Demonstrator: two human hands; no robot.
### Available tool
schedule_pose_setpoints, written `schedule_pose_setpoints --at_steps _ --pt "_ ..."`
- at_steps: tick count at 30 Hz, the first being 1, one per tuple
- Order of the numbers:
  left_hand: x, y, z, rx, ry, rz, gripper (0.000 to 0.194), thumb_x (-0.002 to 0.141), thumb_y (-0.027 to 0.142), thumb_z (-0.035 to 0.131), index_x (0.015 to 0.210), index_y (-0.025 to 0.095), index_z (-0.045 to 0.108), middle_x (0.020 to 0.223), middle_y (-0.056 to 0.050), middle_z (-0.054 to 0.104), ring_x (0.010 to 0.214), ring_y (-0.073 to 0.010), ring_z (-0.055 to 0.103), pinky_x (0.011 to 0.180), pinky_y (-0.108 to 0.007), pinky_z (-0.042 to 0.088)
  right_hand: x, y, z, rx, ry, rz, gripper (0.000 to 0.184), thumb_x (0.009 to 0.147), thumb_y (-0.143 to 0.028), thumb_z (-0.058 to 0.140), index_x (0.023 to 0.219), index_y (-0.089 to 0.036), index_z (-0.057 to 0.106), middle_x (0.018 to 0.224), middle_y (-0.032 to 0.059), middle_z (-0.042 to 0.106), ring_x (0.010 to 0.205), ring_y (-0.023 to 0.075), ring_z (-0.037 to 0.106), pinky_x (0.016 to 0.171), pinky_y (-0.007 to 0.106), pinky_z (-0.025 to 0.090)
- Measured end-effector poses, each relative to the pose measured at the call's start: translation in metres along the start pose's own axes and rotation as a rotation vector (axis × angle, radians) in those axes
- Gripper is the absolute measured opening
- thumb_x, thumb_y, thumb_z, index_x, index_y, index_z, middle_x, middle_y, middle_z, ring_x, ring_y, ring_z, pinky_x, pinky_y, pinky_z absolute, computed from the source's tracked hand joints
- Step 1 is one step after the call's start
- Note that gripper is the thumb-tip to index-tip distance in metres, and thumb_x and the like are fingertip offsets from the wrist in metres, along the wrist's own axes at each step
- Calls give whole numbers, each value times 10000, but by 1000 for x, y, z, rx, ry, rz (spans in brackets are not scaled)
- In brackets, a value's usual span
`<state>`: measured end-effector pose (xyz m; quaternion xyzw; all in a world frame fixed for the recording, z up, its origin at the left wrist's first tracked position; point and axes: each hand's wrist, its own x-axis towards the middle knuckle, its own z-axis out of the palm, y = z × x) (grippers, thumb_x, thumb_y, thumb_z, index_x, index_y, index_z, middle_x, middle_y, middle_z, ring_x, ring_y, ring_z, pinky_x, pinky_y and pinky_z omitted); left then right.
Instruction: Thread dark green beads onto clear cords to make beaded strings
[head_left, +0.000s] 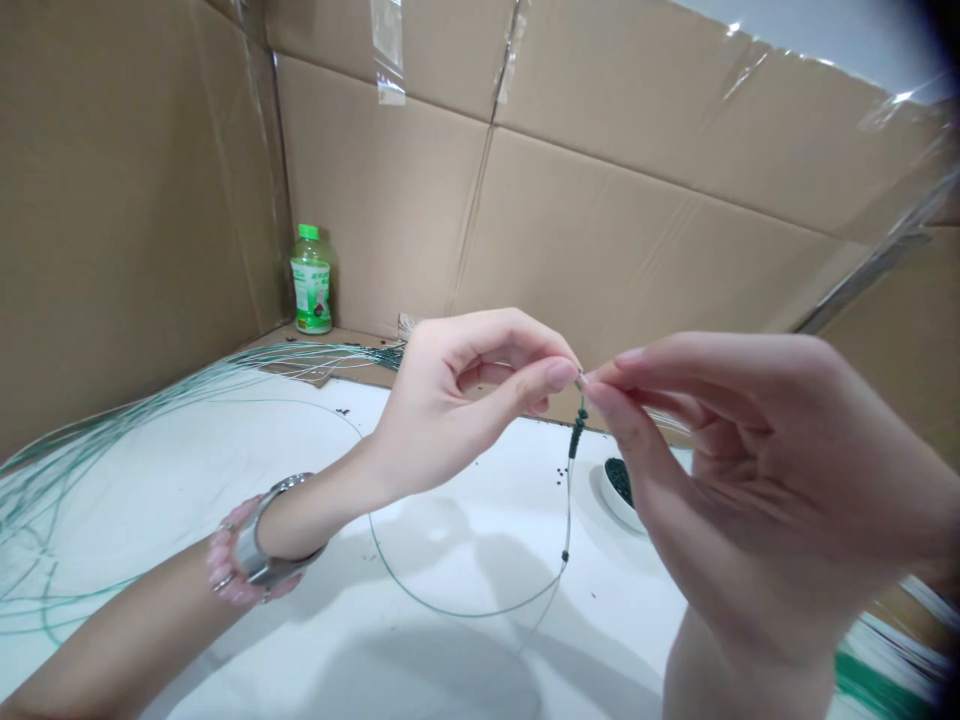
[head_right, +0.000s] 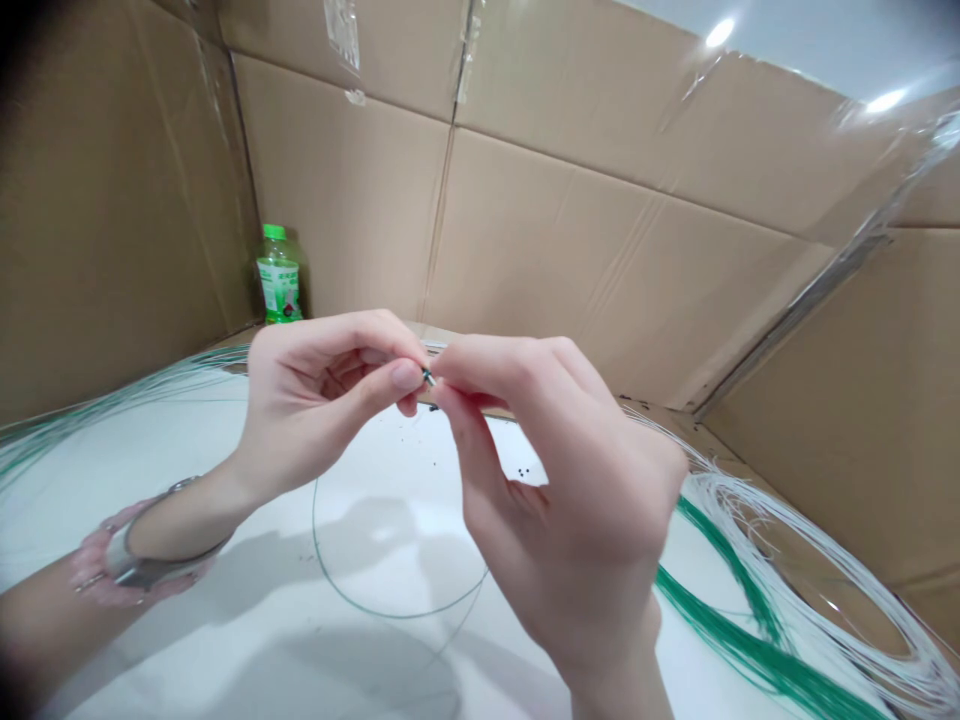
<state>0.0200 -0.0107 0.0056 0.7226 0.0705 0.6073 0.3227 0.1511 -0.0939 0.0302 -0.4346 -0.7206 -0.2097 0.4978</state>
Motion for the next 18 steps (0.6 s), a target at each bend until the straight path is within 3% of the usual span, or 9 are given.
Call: schedule_pose_setpoints --at_steps 5,18 --pt "-1 0 0 -22 -11 11 156 804 303 626 733 164 638 677 -3 651 570 -89 600 486 -181 509 0 1 -2 -34 -46 -9 149 809 -121 604 826 -257 546 763 -20 633 687 136 594 607 304 533" --pt "-4 -3 -1 -18 -50 -1 127 811 282 618 754 170 641 668 -13 648 584 -103 604 515 -200 525 -1 0 -7 25 -101 3 151 788 -172 631 885 -269 568 770 -8 644 735 175 638 590 314 559"
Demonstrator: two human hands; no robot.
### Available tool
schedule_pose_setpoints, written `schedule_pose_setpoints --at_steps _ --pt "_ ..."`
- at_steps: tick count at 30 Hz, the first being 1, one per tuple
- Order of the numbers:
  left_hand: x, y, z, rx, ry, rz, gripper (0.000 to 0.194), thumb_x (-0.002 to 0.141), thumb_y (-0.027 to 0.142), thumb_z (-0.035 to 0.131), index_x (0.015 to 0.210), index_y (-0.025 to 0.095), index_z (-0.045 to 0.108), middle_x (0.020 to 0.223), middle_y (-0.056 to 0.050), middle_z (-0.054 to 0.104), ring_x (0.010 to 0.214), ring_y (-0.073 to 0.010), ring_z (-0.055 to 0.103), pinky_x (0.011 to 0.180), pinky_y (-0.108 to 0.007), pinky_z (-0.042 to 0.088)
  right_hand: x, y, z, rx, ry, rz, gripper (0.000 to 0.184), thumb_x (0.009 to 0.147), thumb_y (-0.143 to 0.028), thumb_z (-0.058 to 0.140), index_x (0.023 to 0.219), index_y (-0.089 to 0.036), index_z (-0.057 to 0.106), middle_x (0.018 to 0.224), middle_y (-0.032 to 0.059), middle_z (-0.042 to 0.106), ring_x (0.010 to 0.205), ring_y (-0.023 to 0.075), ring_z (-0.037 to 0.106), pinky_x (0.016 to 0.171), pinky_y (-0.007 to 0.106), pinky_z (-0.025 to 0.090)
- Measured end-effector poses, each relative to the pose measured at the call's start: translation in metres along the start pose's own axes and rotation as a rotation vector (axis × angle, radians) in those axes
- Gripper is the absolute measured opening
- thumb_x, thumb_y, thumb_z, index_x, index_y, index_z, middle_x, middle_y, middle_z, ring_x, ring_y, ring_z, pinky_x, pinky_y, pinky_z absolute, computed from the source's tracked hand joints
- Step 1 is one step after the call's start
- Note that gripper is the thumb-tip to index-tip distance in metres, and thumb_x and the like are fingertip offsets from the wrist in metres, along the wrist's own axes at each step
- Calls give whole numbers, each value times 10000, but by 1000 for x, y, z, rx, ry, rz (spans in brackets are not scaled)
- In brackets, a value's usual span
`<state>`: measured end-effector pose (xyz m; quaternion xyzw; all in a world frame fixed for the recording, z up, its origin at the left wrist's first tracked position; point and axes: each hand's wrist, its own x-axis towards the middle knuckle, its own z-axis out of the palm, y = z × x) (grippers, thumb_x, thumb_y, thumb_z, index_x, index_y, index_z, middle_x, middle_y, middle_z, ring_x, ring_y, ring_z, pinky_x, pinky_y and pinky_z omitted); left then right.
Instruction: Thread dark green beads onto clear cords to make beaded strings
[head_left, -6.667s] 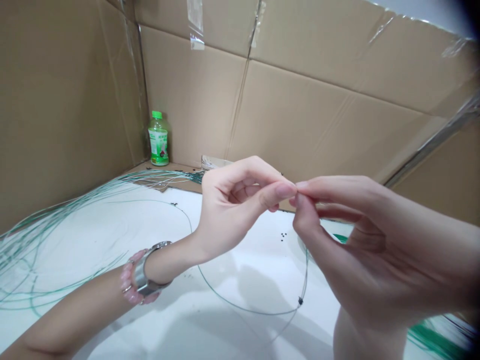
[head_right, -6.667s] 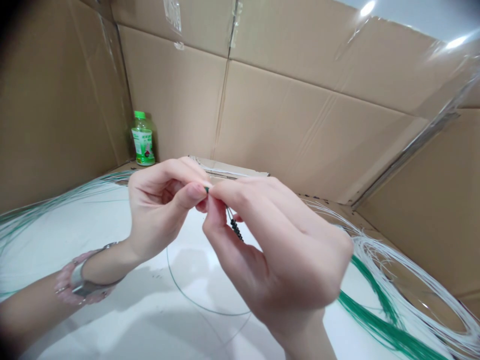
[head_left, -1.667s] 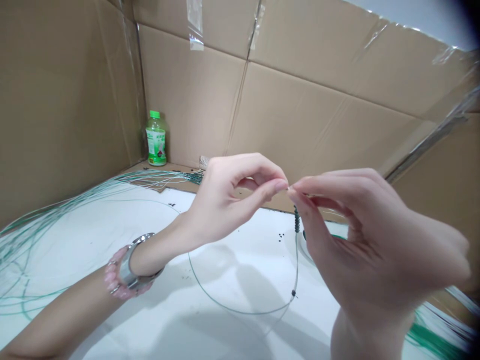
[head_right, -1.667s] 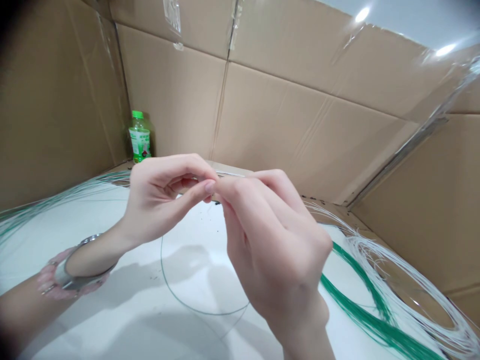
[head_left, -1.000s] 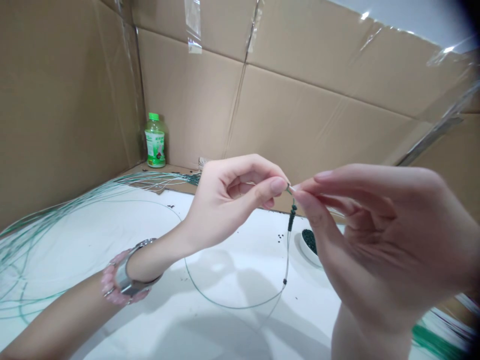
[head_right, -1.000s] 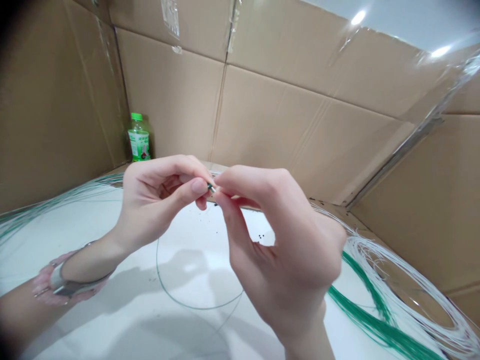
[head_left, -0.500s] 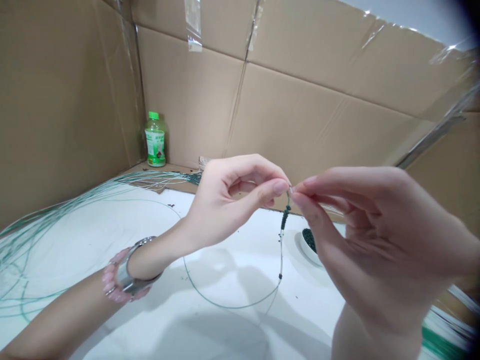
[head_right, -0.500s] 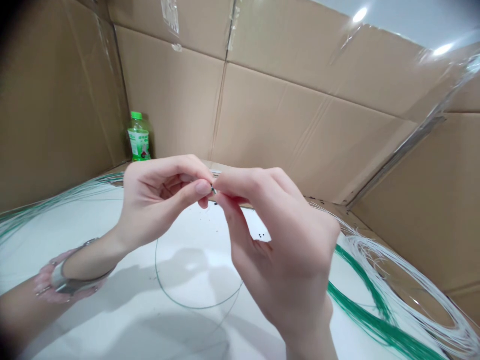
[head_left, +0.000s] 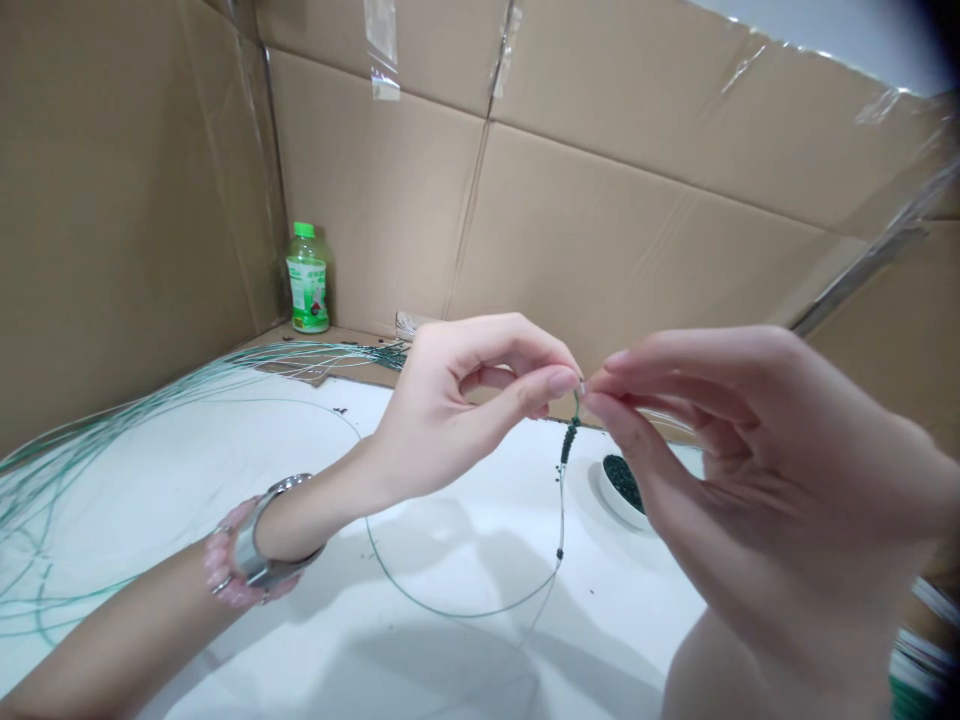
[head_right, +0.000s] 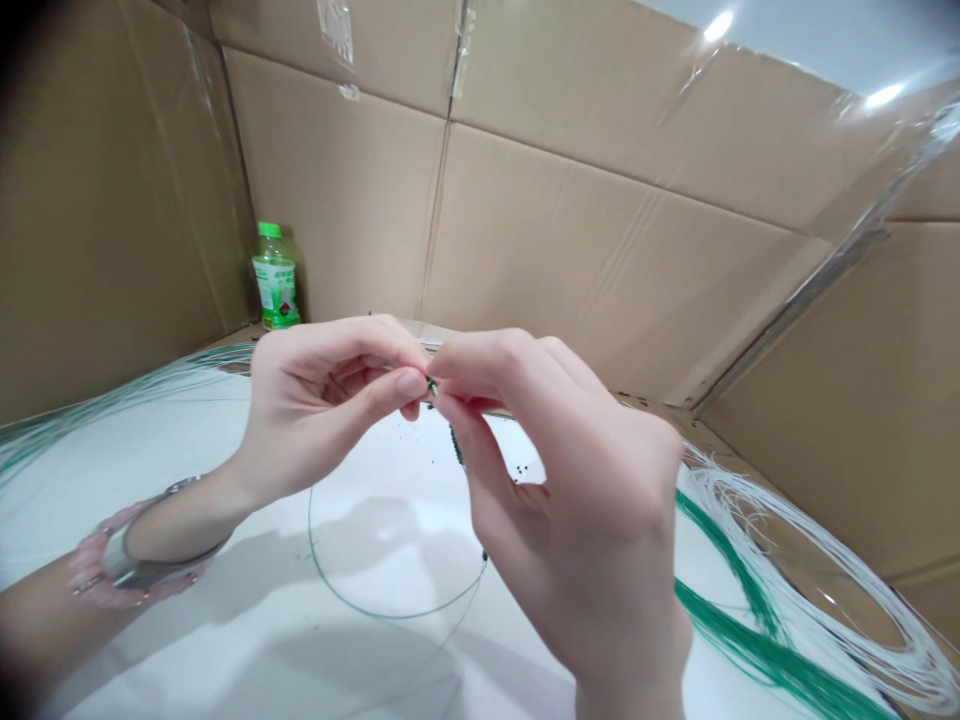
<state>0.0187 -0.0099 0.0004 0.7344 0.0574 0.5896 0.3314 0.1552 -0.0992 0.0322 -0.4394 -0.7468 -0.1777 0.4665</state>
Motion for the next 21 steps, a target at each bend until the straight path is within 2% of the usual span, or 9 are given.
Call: schedule_pose_setpoints --at_steps 7,10,15,18,21 --pt "1 3 1 -2 10 -1 147 803 298 629 737 167 640 658 -10 645 549 -91 591 485 -190 512 -1 2 -2 -26 -16 30 83 810 -172 603 830 -247 573 764 -14 631 713 151 620 638 306 562" --pt "2 6 2 -30 40 -14 150 803 298 630 727 169 636 660 -1 652 520 -83 583 462 -188 502 -1 0 -1 -15 31 43 55 834 -183 580 815 -235 584 740 -5 626 678 149 607 578 293 536" --pt "1 9 6 -14 98 -9 177 820 320 603 721 174 614 648 12 651 495 -74 579 434 -180 483 2 -4 3 -99 22 -2 98 864 -163 519 814 -237 559 705 -6 605 630 143 590 535 282 495" --pt "0 9 8 2 124 -8 185 829 333 588 733 175 605 649 12 650 509 -77 590 432 -179 482 3 -4 9 -140 67 -60 128 865 -122 496 830 -241 529 692 -8 587 591 136 563 521 273 474" --pt "0 10 10 -11 140 -18 192 827 347 589 740 177 607 644 12 651 511 -81 593 437 -183 493 1 -2 15 -145 179 -92 153 844 -92 521 833 -245 526 688 -4 582 588 144 554 510 270 458"
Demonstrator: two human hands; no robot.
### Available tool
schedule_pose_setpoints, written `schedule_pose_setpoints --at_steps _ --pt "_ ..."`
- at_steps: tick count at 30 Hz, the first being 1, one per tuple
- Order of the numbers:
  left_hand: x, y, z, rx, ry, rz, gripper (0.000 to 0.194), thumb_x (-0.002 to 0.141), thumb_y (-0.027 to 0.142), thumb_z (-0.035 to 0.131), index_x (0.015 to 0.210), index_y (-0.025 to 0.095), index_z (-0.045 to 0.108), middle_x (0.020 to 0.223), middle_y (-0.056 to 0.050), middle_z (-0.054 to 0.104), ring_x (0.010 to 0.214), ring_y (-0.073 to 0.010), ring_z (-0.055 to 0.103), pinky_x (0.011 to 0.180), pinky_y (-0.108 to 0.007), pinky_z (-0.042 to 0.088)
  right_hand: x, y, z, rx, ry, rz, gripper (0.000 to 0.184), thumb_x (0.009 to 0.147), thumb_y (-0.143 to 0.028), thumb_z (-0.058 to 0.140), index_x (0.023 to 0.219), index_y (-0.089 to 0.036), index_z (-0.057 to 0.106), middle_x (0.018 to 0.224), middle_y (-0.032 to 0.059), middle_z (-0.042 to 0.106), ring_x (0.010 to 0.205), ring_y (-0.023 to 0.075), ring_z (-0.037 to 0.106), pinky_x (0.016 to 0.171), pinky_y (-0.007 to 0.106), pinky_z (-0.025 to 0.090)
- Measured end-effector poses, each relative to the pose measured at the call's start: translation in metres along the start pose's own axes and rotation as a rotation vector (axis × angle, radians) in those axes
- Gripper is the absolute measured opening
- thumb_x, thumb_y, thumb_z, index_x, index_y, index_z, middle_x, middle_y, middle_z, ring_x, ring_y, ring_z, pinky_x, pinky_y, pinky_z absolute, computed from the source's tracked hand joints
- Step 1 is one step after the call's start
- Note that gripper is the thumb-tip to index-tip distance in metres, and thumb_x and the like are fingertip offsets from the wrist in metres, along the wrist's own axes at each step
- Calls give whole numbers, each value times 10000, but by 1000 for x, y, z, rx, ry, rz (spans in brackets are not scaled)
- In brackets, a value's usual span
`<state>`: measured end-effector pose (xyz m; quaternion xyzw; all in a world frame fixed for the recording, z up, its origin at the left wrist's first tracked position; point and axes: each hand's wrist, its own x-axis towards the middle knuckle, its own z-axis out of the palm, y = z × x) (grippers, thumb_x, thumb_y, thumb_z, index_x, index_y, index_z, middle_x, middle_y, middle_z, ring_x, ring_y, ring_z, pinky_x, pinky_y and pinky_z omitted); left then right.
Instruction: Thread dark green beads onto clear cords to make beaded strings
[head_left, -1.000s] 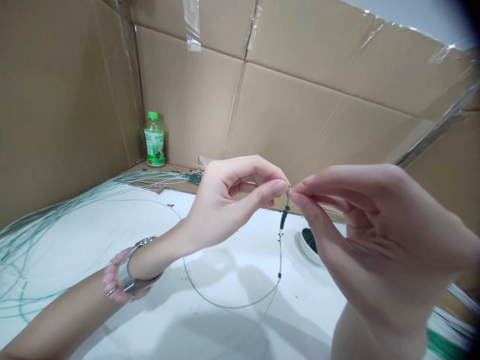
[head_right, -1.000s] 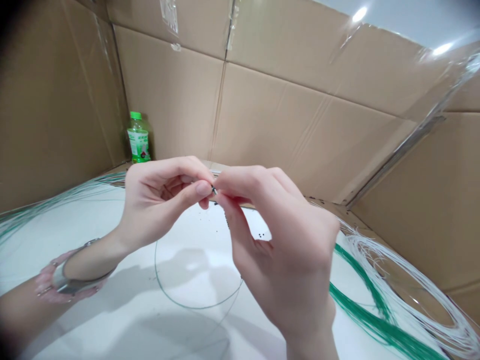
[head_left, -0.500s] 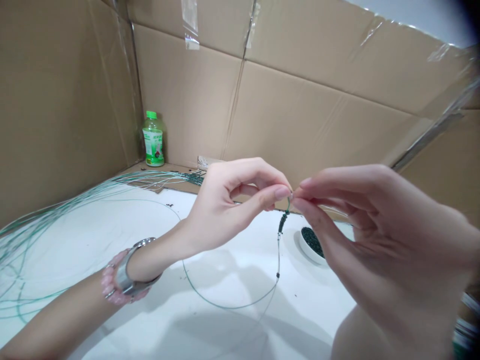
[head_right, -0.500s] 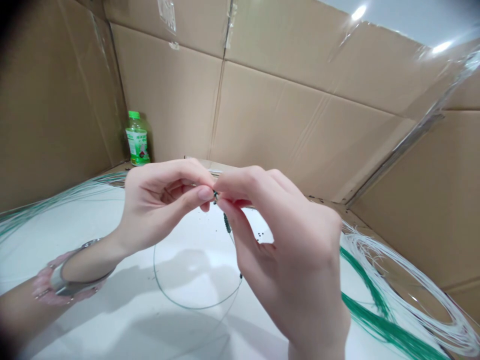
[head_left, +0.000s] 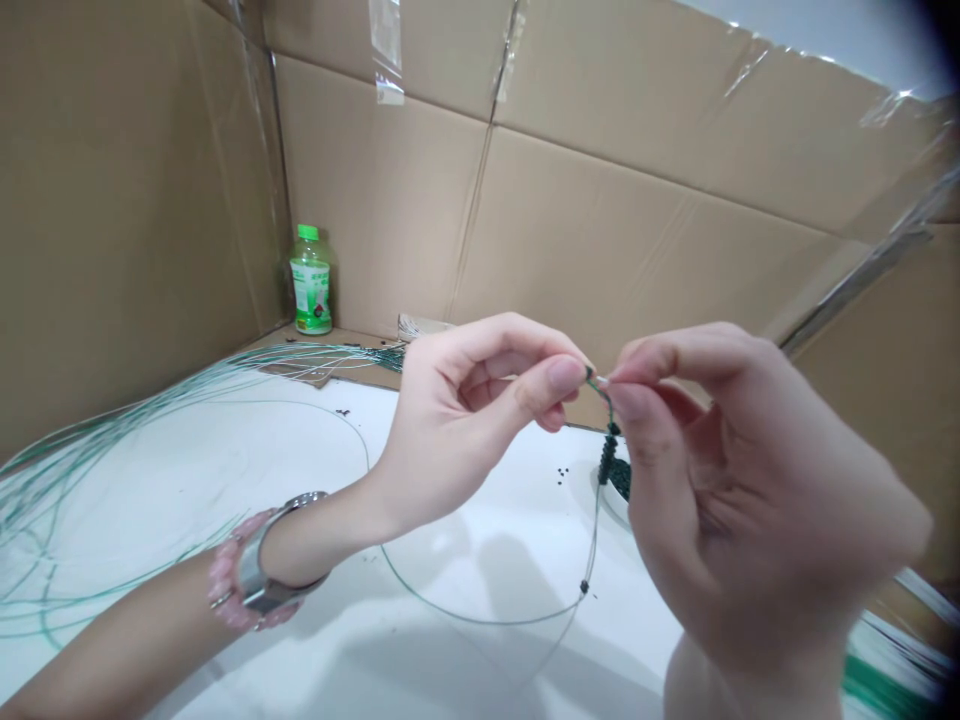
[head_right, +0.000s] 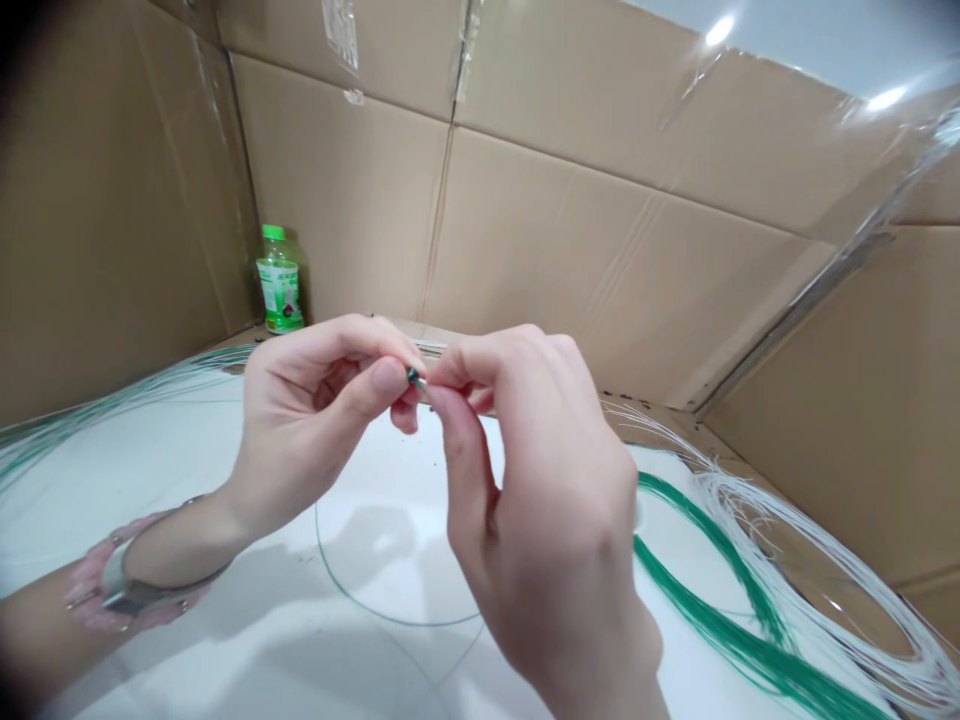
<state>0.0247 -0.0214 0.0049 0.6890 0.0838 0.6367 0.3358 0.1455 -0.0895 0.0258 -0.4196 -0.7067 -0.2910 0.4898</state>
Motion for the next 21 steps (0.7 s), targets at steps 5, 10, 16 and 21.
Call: schedule_pose_setpoints --at_steps 5,10,16,21 --pt "0 1 0 -15 1 -8 185 821 340 600 736 176 604 648 14 652 511 -78 594 442 -180 500 -2 3 4 23 30 -23 141 828 -96 548 831 -234 521 701 2 581 612 152 559 516 269 452" --pt "0 -1 0 -7 -8 -1 172 825 329 597 742 179 606 665 11 664 513 -78 597 437 -177 497 2 0 1 4 -84 15 129 874 -115 466 826 -232 487 705 1 571 628 148 557 541 276 455" --pt "-1 -2 -1 15 -13 21 164 832 318 587 756 176 613 688 2 669 525 -81 597 444 -180 496 1 1 -1 -9 -79 1 136 873 -109 467 827 -236 483 686 -2 551 607 145 535 539 278 446" --pt "-2 -3 -3 48 -21 116 126 827 269 598 759 167 628 705 -1 664 580 -85 610 492 -179 505 -4 2 -1 -47 -86 -16 87 859 -120 506 840 -205 510 710 2 535 623 128 509 563 267 450"
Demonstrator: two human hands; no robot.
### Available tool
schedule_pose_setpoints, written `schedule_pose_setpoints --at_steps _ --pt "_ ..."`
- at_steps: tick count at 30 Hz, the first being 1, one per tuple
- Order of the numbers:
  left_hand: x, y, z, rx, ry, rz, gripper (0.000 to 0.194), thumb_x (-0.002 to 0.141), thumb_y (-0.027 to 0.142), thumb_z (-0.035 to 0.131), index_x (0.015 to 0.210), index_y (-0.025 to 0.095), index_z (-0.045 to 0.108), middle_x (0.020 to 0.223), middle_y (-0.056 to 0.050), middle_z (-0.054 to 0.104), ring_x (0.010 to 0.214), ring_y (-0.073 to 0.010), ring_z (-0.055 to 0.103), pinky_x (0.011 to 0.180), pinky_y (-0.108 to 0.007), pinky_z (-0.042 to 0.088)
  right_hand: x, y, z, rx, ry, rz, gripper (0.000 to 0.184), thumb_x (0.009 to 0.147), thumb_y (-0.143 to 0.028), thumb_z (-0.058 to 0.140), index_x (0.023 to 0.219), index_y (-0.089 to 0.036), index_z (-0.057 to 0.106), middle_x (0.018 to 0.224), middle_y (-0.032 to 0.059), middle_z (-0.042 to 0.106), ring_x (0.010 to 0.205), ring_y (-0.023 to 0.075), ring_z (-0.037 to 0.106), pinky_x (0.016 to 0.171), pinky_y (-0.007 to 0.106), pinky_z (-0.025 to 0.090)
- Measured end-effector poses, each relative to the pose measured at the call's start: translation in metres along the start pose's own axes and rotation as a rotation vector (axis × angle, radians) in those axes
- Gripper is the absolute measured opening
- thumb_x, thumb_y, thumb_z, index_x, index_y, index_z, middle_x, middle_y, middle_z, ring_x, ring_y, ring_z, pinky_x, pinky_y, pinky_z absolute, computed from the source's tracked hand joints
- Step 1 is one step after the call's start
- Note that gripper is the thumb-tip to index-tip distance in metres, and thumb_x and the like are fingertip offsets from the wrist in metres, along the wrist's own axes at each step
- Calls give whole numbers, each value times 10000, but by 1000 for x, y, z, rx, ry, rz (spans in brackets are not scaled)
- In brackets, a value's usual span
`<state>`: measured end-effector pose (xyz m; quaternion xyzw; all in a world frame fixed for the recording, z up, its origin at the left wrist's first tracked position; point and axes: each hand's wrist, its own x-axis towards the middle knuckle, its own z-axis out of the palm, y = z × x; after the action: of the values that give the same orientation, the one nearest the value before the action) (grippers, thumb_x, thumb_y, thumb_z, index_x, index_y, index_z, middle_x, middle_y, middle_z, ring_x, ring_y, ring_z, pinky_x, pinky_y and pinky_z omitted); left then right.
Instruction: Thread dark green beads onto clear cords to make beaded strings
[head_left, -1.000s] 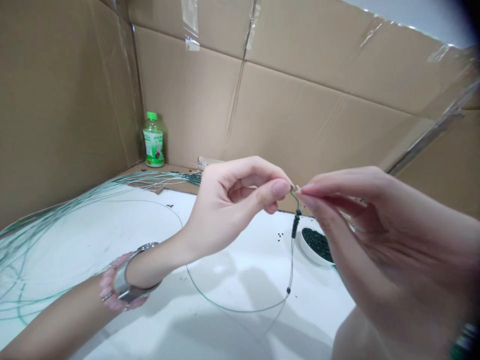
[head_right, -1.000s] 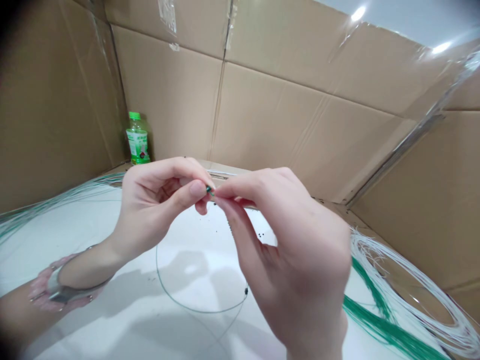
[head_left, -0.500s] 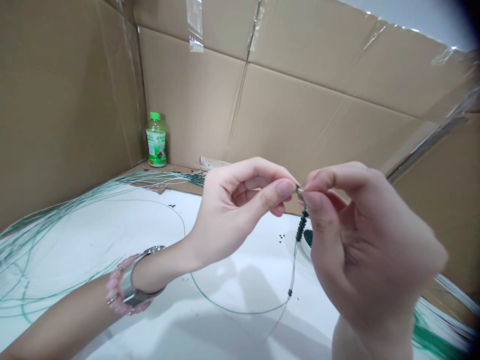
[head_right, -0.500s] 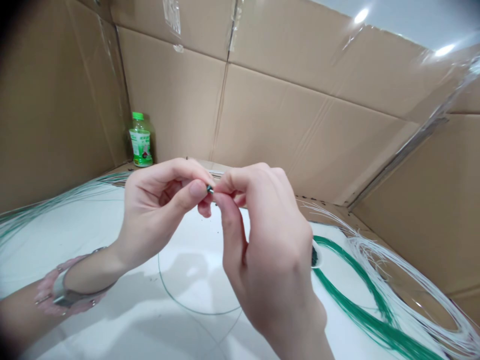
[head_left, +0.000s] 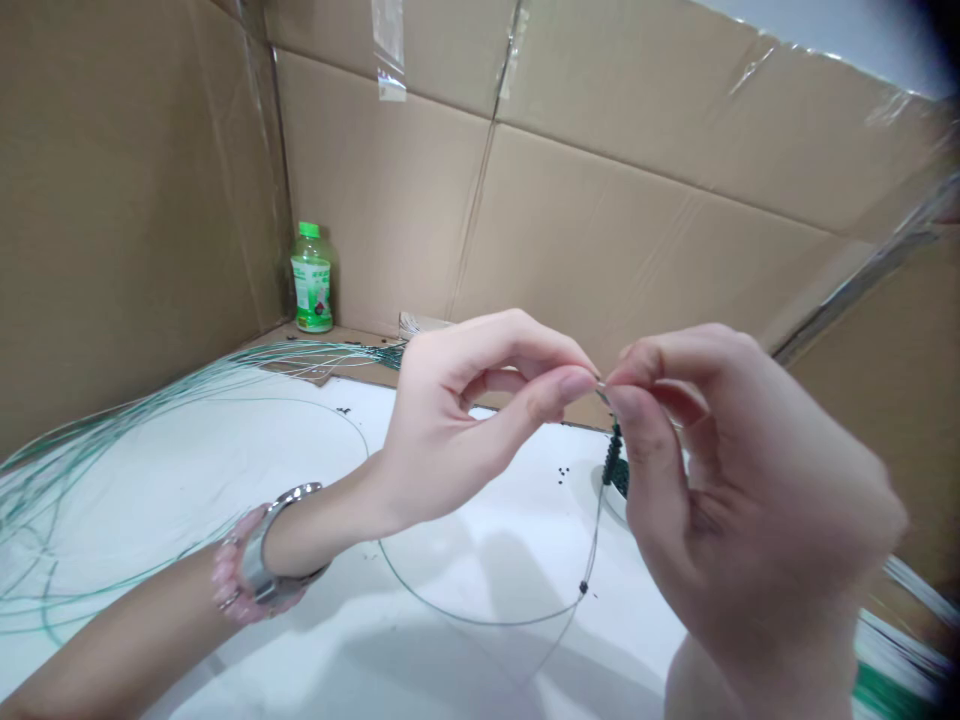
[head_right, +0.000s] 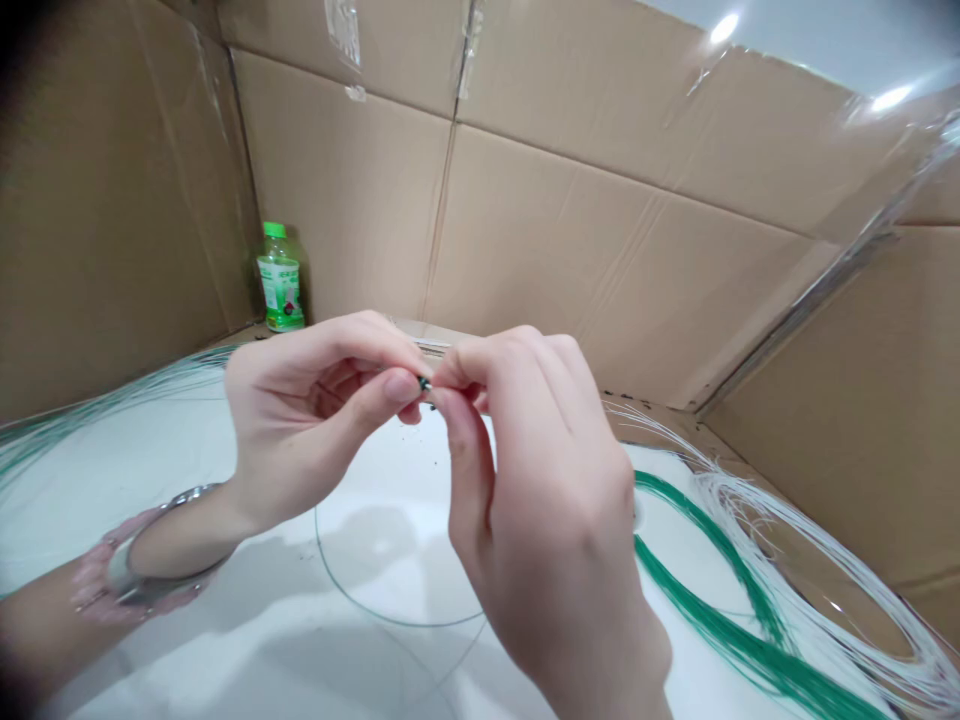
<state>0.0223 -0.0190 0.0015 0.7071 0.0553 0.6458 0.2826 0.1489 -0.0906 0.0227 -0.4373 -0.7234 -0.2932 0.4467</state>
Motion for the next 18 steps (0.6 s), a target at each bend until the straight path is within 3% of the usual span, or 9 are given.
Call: schedule_pose_setpoints --at_steps 6,12,18 --pt "1 -3 -2 40 -12 1 127 832 266 591 774 165 641 720 -6 672 606 -87 611 511 -175 522 0 1 4 161 47 43 130 790 -64 592 830 -188 582 724 -10 582 646 116 531 589 264 476" --pt "2 -2 -3 39 -32 23 102 837 220 582 781 171 653 745 -10 682 617 -92 620 513 -181 530 5 1 11 511 270 169 182 728 -16 650 763 -193 681 671 -23 634 608 119 571 542 274 492" --pt "8 -1 -9 161 -100 114 130 847 189 554 740 179 628 683 -1 650 590 -92 591 519 -198 506 4 8 10 619 197 238 189 714 -47 691 770 -226 713 662 -25 652 590 116 606 554 263 540"
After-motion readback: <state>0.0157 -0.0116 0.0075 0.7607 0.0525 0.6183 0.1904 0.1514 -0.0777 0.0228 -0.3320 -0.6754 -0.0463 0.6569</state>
